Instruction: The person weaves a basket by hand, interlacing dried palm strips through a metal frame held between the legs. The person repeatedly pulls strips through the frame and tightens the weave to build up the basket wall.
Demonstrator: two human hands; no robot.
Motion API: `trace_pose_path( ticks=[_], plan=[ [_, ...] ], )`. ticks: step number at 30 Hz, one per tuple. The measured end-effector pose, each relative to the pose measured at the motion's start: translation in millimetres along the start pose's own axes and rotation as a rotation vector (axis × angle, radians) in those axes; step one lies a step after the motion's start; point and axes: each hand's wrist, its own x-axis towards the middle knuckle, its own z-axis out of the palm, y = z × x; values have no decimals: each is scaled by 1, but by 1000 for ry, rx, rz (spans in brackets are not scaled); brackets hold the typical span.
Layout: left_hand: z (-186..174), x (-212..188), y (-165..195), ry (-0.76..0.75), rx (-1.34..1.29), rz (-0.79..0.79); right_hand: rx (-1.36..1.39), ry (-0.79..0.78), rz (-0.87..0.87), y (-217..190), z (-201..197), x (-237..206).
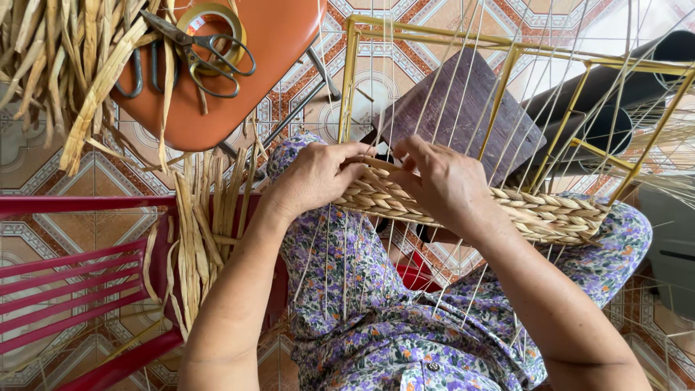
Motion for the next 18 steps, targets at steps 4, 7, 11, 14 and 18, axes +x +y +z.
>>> trace_pose_path(
  ticks=[4, 7, 11, 14, 18],
  plan=[
    [11, -8, 6, 27, -164, -364, -14, -47, 21, 17, 17, 1],
    [17, -11, 8, 141, -323, -355, -71, -31, 11, 23, 22, 1],
    [9, -9, 3, 82, -413, -341, -201, 91, -149, 15, 23, -12],
    [-5, -5, -1, -50, -452, -381, -323, 58, -571, 7, 24, -27],
    [-12, 1, -2, -199, -492, -322, 282, 127, -626, 24, 18, -19]
  ],
)
